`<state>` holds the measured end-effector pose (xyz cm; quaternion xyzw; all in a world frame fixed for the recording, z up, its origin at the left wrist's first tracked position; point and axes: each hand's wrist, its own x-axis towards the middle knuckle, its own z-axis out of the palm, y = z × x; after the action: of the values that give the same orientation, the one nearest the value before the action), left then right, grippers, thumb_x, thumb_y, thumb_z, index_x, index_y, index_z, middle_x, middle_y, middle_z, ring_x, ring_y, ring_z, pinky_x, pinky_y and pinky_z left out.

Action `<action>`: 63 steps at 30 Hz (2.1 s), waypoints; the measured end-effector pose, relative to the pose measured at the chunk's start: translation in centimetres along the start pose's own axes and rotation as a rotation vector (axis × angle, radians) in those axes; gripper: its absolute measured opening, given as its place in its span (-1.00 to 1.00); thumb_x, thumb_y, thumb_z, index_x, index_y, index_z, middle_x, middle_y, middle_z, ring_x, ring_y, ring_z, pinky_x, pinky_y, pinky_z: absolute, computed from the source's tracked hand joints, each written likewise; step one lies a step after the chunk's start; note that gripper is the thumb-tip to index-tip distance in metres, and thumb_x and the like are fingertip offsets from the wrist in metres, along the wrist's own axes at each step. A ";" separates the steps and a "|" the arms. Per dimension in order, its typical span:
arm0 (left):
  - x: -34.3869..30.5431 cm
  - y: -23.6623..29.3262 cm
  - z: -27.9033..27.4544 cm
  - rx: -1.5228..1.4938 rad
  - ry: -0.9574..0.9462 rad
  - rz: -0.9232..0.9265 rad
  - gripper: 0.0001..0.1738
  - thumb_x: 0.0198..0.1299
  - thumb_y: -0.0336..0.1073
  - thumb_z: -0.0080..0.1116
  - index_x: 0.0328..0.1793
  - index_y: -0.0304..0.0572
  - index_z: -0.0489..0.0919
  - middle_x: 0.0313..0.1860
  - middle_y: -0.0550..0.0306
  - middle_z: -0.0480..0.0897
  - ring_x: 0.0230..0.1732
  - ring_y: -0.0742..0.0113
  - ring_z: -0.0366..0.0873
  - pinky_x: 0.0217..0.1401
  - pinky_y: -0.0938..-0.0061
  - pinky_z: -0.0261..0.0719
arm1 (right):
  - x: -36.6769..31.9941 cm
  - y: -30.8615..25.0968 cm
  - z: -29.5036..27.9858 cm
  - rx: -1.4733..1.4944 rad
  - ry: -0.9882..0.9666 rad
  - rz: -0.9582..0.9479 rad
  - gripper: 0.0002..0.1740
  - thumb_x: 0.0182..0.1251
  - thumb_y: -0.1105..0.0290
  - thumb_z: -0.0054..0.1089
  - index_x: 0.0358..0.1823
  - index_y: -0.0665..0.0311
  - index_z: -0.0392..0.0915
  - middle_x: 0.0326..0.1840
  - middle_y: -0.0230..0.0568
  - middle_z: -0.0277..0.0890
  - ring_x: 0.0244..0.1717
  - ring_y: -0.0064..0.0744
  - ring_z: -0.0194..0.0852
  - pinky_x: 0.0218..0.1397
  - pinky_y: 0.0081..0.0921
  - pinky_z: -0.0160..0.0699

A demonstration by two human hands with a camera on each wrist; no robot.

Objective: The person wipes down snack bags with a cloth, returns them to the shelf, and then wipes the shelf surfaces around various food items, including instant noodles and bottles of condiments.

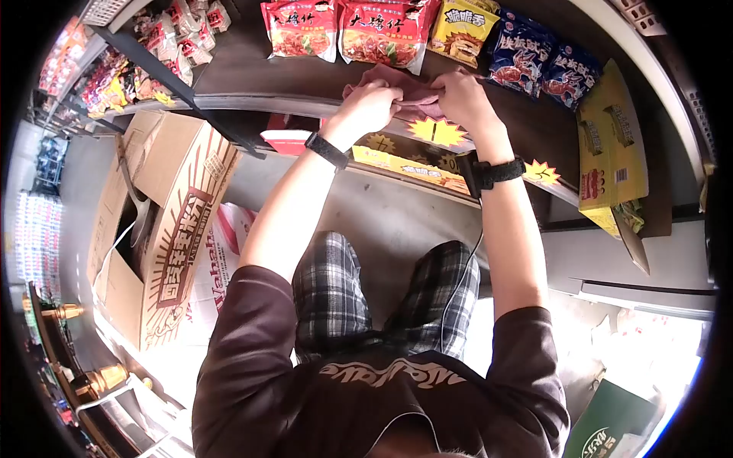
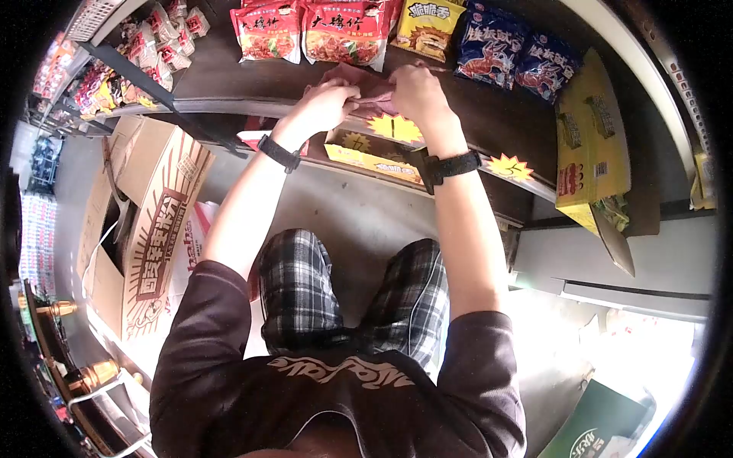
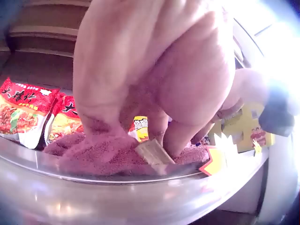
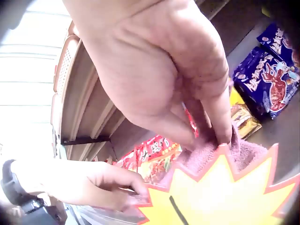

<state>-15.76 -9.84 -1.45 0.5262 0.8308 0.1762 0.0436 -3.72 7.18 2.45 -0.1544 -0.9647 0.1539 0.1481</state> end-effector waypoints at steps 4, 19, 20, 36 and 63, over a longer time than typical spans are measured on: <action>-0.8 -1.4 -0.9 -0.054 0.126 0.096 -0.77 0.28 -0.20 0.15 -0.04 -0.12 0.64 0.01 -0.07 0.62 0.08 -0.13 0.56 0.05 0.04 0.54 | -0.2 -4.4 0.0 -0.086 -0.229 0.028 -0.71 0.38 0.26 0.01 -0.11 0.20 0.68 -0.08 0.10 0.64 -0.01 0.10 0.62 0.05 -0.09 0.58; -4.7 -11.6 -2.7 -0.011 0.276 -0.027 -0.68 0.29 -0.23 0.09 0.11 -0.16 0.58 0.20 -0.15 0.54 0.24 -0.23 0.44 0.27 0.01 0.43 | 3.5 -12.7 8.3 -0.062 -0.298 -0.029 -0.62 0.52 0.23 -0.20 0.18 -0.05 0.58 0.28 -0.11 0.49 0.30 -0.04 0.42 0.33 -0.08 0.36; -4.7 -12.3 -3.0 0.017 0.276 -0.060 -0.64 0.28 -0.21 0.10 0.15 -0.16 0.56 0.26 -0.15 0.52 0.30 -0.28 0.39 0.33 -0.02 0.38 | 4.2 -13.1 9.1 -0.067 -0.297 -0.030 -0.62 0.52 0.23 -0.20 0.18 -0.05 0.58 0.28 -0.11 0.49 0.30 -0.04 0.42 0.33 -0.08 0.36; -7.1 -21.0 -2.5 0.111 0.557 -0.370 -0.58 0.17 -0.22 0.16 0.09 -0.34 0.51 0.19 -0.30 0.54 0.34 -0.47 0.30 0.54 -0.20 -0.01 | 8.9 -21.9 16.1 0.034 -0.136 -0.246 -0.69 0.41 0.36 -0.10 -0.03 0.21 0.64 0.13 -0.11 0.60 0.12 -0.06 0.57 0.21 -0.17 0.50; -4.2 -8.3 -1.2 0.122 0.257 0.046 -0.63 0.25 0.00 0.12 0.15 0.28 0.69 0.28 -0.07 0.57 0.16 -0.25 0.49 0.40 -0.11 0.23 | 2.4 -9.4 7.3 -0.002 -0.168 0.033 -0.52 0.34 0.37 0.02 0.30 0.22 0.41 0.28 0.06 0.44 0.18 0.12 0.52 0.20 -0.10 0.54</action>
<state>-21.36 -17.11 -3.61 0.5198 0.8264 0.1922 -0.0992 -10.72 -2.27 -0.37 -0.1568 -0.9712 0.1679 0.0637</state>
